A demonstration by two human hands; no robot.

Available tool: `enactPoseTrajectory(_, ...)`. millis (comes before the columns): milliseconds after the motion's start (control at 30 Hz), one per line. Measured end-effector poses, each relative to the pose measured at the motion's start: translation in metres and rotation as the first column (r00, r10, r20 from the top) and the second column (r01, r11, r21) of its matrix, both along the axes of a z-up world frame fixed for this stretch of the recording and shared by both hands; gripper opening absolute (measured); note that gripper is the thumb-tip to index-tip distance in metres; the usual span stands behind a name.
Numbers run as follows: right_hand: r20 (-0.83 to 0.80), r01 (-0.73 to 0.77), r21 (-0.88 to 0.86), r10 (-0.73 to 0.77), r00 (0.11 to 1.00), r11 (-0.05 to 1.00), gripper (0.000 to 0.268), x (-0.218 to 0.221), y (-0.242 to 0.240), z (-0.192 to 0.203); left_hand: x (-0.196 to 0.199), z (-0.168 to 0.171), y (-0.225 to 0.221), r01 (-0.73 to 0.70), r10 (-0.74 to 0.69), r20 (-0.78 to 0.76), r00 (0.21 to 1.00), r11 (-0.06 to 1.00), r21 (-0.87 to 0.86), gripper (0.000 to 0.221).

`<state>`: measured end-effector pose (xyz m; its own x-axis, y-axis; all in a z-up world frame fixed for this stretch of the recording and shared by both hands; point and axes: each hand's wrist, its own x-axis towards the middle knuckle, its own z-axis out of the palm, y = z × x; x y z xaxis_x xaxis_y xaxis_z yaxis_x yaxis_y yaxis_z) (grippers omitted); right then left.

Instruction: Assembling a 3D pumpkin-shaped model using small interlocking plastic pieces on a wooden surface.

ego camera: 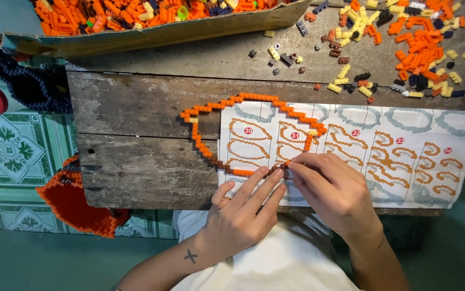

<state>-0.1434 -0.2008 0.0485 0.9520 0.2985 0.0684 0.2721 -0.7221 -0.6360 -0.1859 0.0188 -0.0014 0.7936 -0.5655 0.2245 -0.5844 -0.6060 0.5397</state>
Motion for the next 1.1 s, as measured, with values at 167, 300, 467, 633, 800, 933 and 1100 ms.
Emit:
enactPoseTrajectory(167, -0.014, -0.037, -0.033, 0.036, 0.999, 0.999, 0.023, 0.003, 0.001, 0.008, 0.001, 0.002, -0.001, -0.002, 0.002, 0.006, 1.0, 1.0, -0.004, 0.039)
enactPoseTrajectory(300, -0.065, -0.08, -0.067, 0.076, 0.995, 0.995, 0.021, 0.005, 0.001, 0.014, 0.002, 0.002, 0.0, 0.012, -0.012, -0.008, 1.0, 1.0, -0.019, 0.039)
enactPoseTrajectory(467, -0.043, -0.129, -0.106, 0.125, 0.991, 0.986, 0.022, 0.008, -0.001, 0.018, 0.001, 0.002, 0.0, 0.016, -0.016, -0.002, 1.0, 1.0, -0.007, 0.04)
enactPoseTrajectory(633, -0.002, -0.189, -0.16, 0.191, 0.982, 0.969, 0.025, 0.009, -0.002, 0.02, 0.001, 0.004, 0.0, 0.02, -0.02, -0.009, 1.0, 1.0, -0.001, 0.041)
enactPoseTrajectory(800, -0.025, -0.175, -0.145, 0.173, 0.985, 0.974, 0.023, 0.006, -0.003, 0.017, -0.001, -0.001, -0.001, 0.033, -0.034, -0.036, 0.999, 0.999, -0.022, 0.043)
enactPoseTrajectory(933, -0.042, -0.131, -0.095, 0.128, 0.991, 0.987, 0.021, 0.005, -0.002, 0.015, 0.0, 0.002, -0.001, 0.018, -0.019, -0.033, 0.999, 1.0, -0.021, 0.042)
enactPoseTrajectory(1100, -0.043, -0.11, 0.018, 0.111, 0.993, 0.994, 0.023, 0.009, -0.003, 0.011, 0.001, 0.0, 0.0, 0.03, -0.03, -0.03, 0.999, 0.999, -0.013, 0.041)
